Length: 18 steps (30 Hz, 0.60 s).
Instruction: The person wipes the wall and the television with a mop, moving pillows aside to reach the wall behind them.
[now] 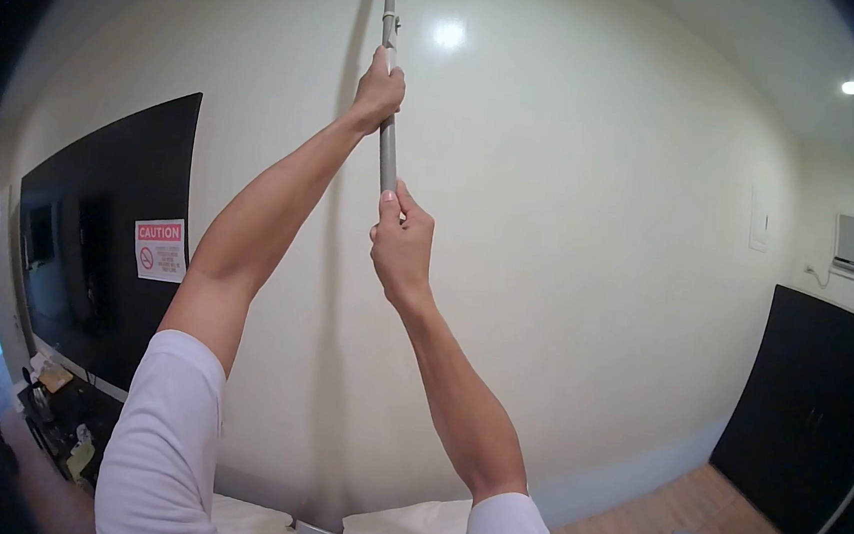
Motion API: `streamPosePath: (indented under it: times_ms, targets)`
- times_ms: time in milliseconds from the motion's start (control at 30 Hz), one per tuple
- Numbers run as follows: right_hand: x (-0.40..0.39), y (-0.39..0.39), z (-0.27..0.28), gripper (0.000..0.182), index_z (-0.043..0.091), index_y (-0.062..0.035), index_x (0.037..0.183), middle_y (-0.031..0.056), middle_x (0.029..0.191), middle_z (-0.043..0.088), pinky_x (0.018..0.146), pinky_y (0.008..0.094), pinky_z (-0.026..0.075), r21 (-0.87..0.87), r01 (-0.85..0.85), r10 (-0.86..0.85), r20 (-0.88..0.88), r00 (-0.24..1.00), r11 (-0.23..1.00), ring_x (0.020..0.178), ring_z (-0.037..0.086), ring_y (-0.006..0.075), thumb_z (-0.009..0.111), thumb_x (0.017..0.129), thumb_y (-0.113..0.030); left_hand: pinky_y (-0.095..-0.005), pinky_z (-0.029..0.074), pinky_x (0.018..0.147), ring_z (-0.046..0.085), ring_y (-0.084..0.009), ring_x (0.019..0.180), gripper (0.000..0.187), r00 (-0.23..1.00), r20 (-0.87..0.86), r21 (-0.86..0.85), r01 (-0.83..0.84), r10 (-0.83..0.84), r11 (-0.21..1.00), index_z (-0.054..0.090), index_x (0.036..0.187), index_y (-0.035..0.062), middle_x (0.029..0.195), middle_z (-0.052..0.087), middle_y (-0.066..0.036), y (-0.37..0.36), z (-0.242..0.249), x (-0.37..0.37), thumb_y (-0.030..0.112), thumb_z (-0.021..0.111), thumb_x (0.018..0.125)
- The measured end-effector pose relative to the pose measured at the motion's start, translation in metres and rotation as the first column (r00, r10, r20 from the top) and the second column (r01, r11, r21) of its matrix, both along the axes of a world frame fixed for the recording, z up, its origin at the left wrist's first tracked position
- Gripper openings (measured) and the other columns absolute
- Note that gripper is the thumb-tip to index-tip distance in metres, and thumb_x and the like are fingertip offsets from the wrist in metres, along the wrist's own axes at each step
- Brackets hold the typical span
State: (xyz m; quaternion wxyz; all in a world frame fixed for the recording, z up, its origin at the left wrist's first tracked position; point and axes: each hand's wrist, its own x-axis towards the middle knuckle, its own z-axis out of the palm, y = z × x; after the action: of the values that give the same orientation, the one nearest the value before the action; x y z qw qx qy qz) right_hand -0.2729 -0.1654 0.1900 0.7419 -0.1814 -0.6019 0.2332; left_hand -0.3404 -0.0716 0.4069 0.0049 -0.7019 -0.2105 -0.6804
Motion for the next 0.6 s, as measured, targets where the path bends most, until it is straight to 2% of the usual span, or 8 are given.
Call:
streamPosePath:
  times_ms: [33, 100, 133, 200, 300, 367, 467, 600]
  targets:
    - [0.001, 0.003, 0.0, 0.048, 0.053, -0.0027, 0.15, -0.0065, 0.07, 0.04, 0.04, 0.0203, 0.034, -0.005, 0.001, -0.001, 0.002, 1.0, 1.0, 0.054, 0.045, 0.0029, 0.053, 0.109, -0.028, -0.0461, 0.058, 0.063, 0.07, -0.0305, 0.069, 0.059, 1.0, 0.006, -0.015, -0.001, 0.001, 1.0, 0.023, 0.153, 0.0001, 0.091, 0.067, -0.02, 0.003, -0.001, 0.002, 0.013, 0.045, 0.1]
    - [0.003, 0.008, 0.003, 0.047, 0.053, -0.0017, 0.15, -0.0078, 0.065, 0.035, 0.041, 0.0235, 0.029, -0.015, 0.008, -0.009, -0.031, 0.999, 1.0, 0.05, 0.033, 0.0027, 0.049, 0.11, -0.026, -0.0464, 0.058, 0.064, 0.07, -0.0309, 0.07, 0.06, 1.0, 0.006, -0.032, 0.0, 0.0, 0.999, 0.022, 0.154, 0.0, 0.091, 0.067, -0.02, 0.014, 0.002, 0.009, 0.013, 0.046, 0.1]
    - [0.006, 0.01, 0.005, 0.047, 0.053, -0.0017, 0.15, -0.0078, 0.065, 0.035, 0.041, 0.0235, 0.029, -0.018, 0.011, -0.011, -0.032, 0.999, 1.0, 0.05, 0.033, 0.0027, 0.049, 0.11, -0.026, -0.0437, 0.058, 0.061, 0.068, -0.0281, 0.067, 0.058, 0.998, 0.029, -0.026, -0.058, 0.059, 0.998, 0.025, 0.153, 0.0009, 0.091, 0.066, -0.019, 0.021, 0.004, 0.012, 0.015, 0.045, 0.101]
    - [0.01, 0.009, 0.011, 0.043, 0.058, -0.0024, 0.144, -0.0074, 0.069, 0.038, 0.039, 0.0188, 0.032, -0.069, -0.08, 0.075, -0.07, 0.995, 0.994, 0.056, 0.046, 0.0023, 0.054, 0.109, -0.027, -0.041, 0.057, 0.057, 0.066, -0.0252, 0.064, 0.056, 0.992, 0.053, -0.015, -0.115, 0.115, 0.993, 0.028, 0.153, 0.0019, 0.091, 0.065, -0.017, 0.043, 0.019, 0.017, 0.016, 0.044, 0.101]
    - [-0.003, 0.034, 0.024, 0.042, 0.06, -0.0022, 0.142, -0.0076, 0.069, 0.038, 0.039, 0.018, 0.031, -0.058, -0.069, 0.062, -0.121, 0.991, 0.996, 0.055, 0.045, 0.0024, 0.054, 0.109, -0.027, -0.0421, 0.057, 0.058, 0.067, -0.0263, 0.064, 0.061, 0.987, 0.018, 0.017, -0.163, 0.162, 0.987, 0.024, 0.155, -0.0001, 0.091, 0.066, -0.018, 0.082, 0.032, 0.006, 0.014, 0.045, 0.1]
    - [-0.004, 0.05, 0.029, 0.042, 0.06, -0.0018, 0.142, -0.0074, 0.07, 0.039, 0.039, 0.0184, 0.032, -0.065, -0.057, 0.05, -0.115, 0.992, 0.996, 0.055, 0.045, 0.0023, 0.054, 0.109, -0.027, -0.0441, 0.058, 0.06, 0.069, -0.0288, 0.067, 0.062, 0.982, 0.049, -0.047, -0.182, 0.184, 0.982, 0.025, 0.155, 0.0, 0.092, 0.066, -0.02, 0.094, 0.038, 0.007, 0.011, 0.046, 0.097]
    - [-0.005, 0.064, 0.035, 0.043, 0.06, -0.0016, 0.142, -0.0072, 0.071, 0.04, 0.04, 0.0189, 0.032, -0.09, -0.028, 0.017, -0.116, 0.993, 0.996, 0.055, 0.044, 0.0023, 0.054, 0.109, -0.028, -0.0455, 0.058, 0.063, 0.071, -0.0314, 0.073, 0.063, 0.965, 0.094, -0.029, -0.242, 0.244, 0.97, 0.026, 0.152, -0.001, 0.095, 0.068, -0.022, 0.115, 0.043, 0.011, 0.009, 0.047, 0.094]
    - [-0.002, 0.073, 0.039, 0.043, 0.06, -0.0023, 0.143, -0.0068, 0.07, 0.041, 0.04, 0.0194, 0.031, -0.136, 0.03, -0.047, -0.119, 0.992, 0.99, 0.053, 0.043, 0.0023, 0.054, 0.109, -0.028, -0.0461, 0.059, 0.066, 0.073, -0.0345, 0.08, 0.065, 0.972, 0.053, -0.04, -0.226, 0.228, 0.973, 0.025, 0.152, -0.0032, 0.098, 0.068, -0.025, 0.131, 0.046, 0.022, 0.009, 0.049, 0.092]
